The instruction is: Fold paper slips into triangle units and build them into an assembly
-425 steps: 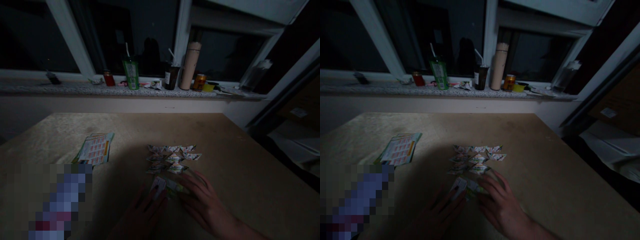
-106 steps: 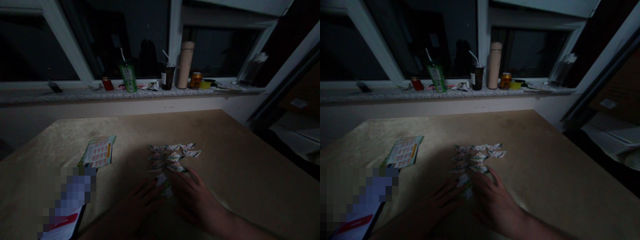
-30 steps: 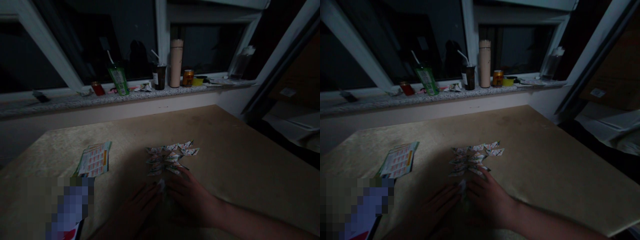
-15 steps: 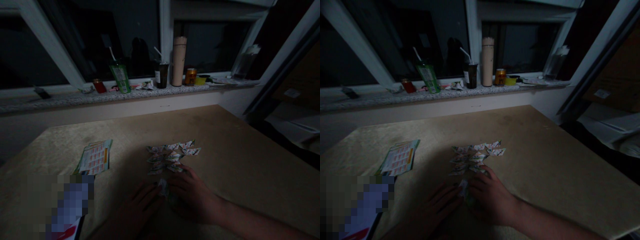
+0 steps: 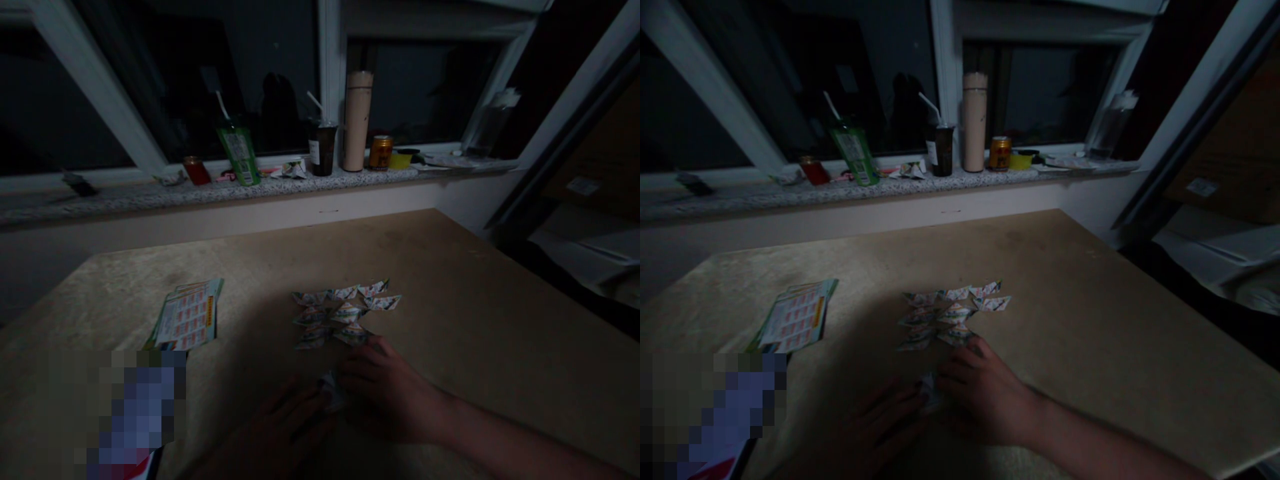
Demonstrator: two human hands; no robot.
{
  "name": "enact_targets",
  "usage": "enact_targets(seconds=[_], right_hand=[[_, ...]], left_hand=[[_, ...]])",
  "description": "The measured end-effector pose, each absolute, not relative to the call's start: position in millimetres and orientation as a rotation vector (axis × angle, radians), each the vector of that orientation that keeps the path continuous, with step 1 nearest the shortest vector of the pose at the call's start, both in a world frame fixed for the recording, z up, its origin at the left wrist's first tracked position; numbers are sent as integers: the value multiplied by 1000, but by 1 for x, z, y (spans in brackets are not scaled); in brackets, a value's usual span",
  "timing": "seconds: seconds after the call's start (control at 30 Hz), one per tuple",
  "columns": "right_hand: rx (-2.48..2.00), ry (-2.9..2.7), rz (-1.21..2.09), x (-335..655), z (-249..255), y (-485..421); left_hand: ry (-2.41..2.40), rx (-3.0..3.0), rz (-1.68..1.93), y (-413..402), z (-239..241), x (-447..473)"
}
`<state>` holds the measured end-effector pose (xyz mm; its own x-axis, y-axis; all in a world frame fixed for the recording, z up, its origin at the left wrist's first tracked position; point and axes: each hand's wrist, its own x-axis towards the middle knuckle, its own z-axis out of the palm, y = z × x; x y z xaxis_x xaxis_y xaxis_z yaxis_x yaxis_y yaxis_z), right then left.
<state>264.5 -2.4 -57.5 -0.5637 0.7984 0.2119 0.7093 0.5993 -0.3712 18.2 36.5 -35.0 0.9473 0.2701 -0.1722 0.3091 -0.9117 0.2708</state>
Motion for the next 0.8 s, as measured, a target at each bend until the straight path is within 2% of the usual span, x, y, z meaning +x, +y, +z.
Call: enact_targets(seconds=[0.43,0.8], right_hand=[[-1161,-2507,311,269,-58,2],[-1177,-2305,287,272,-60,8]], left_hand=[[454,2744,-303,32,-29,22],[312,2832,-296,34,-37,26]])
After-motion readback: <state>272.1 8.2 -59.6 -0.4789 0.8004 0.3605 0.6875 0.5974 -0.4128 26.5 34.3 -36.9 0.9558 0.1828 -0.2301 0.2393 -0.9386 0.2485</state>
